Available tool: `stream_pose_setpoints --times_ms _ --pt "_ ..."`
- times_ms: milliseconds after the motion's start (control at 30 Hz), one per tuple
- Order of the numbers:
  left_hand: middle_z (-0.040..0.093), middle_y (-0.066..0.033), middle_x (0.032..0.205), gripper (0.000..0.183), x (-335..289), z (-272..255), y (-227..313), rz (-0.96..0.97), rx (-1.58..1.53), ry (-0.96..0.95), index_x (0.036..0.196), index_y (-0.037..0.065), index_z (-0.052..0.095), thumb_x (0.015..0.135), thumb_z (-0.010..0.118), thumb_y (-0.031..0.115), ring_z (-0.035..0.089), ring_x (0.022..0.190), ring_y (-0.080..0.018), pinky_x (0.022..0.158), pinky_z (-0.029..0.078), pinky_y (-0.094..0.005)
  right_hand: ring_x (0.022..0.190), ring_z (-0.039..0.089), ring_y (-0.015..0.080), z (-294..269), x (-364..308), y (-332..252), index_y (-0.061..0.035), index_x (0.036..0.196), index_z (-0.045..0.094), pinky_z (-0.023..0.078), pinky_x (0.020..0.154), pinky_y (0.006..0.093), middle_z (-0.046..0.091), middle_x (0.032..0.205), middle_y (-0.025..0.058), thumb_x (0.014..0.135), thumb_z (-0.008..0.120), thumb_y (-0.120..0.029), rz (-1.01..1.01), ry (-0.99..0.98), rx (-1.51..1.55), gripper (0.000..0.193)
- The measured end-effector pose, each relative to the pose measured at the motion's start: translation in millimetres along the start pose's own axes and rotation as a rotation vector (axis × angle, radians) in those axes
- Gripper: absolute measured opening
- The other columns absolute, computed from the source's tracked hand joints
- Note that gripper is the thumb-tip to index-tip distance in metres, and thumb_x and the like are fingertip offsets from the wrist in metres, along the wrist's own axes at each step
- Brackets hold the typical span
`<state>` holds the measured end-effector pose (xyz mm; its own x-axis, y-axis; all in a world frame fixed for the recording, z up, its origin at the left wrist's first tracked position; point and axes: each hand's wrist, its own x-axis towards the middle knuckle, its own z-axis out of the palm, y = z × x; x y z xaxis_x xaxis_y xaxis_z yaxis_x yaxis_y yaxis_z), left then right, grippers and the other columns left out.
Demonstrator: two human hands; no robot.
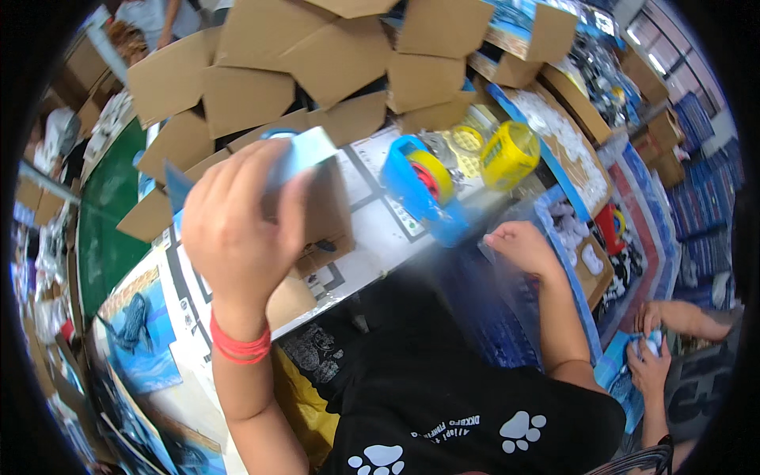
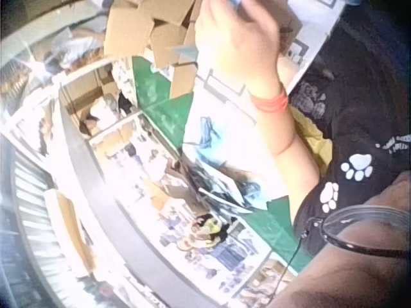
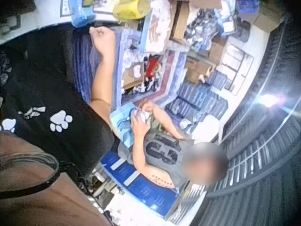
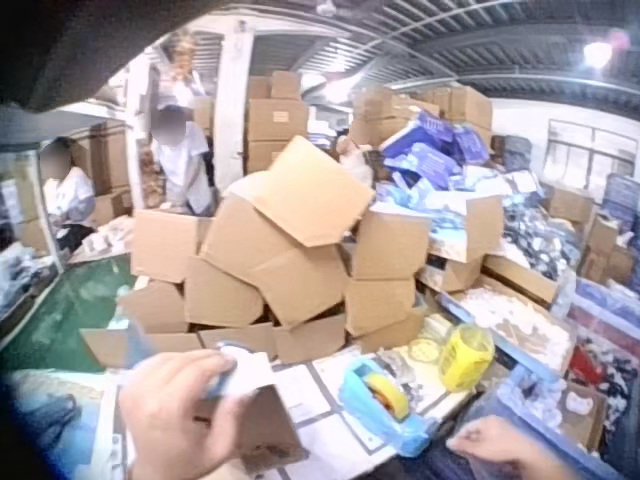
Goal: The person assembles small cardboard boxes at a workstation. They fold the cardboard, insert a blue printed insert, place a white toy whale inside, and seal the box with tape. The process is repeated for multiple units.
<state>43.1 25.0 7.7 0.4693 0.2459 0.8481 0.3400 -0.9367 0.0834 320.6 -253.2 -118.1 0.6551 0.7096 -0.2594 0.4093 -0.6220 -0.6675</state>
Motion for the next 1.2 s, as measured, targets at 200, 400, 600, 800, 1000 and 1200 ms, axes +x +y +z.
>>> stream_pose_setpoints --times_ms 200,400,600,800,1000,1200 --pt "0.074 -0.0039 0.093 0.023 1.2 11.1 7.5 -0.069 0.065 0.049 0.093 0.009 0.074 0.076 0.080 0.023 0.068 0.085 -0.0231 0.075 0.052 -0.0340 0.067 0.054 0.0041 -18.6 9.4 -147.3 -0.0031 0.093 0.074 0.044 0.062 0.0227 0.064 0.076 -0.0033 0.095 0.072 -0.031 -0.391 -0.226 0.276 0.028" --pt "0.068 -0.0038 0.078 0.037 3.8 7.0 21.6 -0.213 0.059 0.039 0.105 0.009 0.070 0.073 0.081 0.024 0.064 0.073 -0.0237 0.065 0.048 -0.0355 0.055 0.037 0.0015 -5.0 22.4 -266.7 -0.0076 0.091 0.071 0.028 0.051 0.0207 0.049 0.065 -0.0087 0.097 0.068 -0.036 -0.581 -0.355 0.500 0.030" --pt "0.075 -0.0046 0.094 0.054 -3.7 4.2 31.0 -0.279 0.083 0.015 0.125 0.009 0.060 0.075 0.079 0.015 0.068 0.078 -0.0245 0.070 0.050 -0.0339 0.065 0.049 0.0055 3.5 21.5 -284.3 -0.0048 0.090 0.073 0.037 0.056 0.0238 0.061 0.076 -0.0021 0.093 0.072 -0.035 -0.313 -0.335 0.433 0.031" --pt "0.074 -0.0053 0.092 0.045 -5.4 9.4 38.8 -0.185 0.116 0.078 0.121 0.006 0.063 0.080 0.077 0.018 0.067 0.080 -0.0236 0.072 0.049 -0.0333 0.064 0.054 0.0081 1.0 15.4 -278.7 0.0005 0.088 0.074 0.040 0.053 0.0250 0.065 0.075 0.0029 0.088 0.075 -0.032 -0.262 -0.296 0.456 0.032" --pt "0.068 -0.0059 0.082 0.039 -7.8 9.1 43.3 -0.120 0.143 0.075 0.117 0.007 0.065 0.082 0.076 0.019 0.066 0.078 -0.0235 0.071 0.049 -0.0334 0.055 0.048 0.0049 3.2 10.4 -266.3 -0.0038 0.080 0.071 0.033 0.051 0.0220 0.061 0.065 -0.0017 0.093 0.071 -0.033 -0.168 -0.237 0.383 0.032" --pt "0.068 -0.0037 0.092 0.030 -10.5 13.8 35.4 -0.017 0.299 0.110 0.110 0.010 0.067 0.084 0.069 0.025 0.062 0.074 -0.0178 0.065 0.047 -0.0317 0.054 0.043 0.0031 6.6 9.7 -252.6 -0.0033 0.091 0.072 0.031 0.049 0.0213 0.056 0.064 -0.0052 0.095 0.070 -0.031 -0.125 -0.332 0.516 0.028"
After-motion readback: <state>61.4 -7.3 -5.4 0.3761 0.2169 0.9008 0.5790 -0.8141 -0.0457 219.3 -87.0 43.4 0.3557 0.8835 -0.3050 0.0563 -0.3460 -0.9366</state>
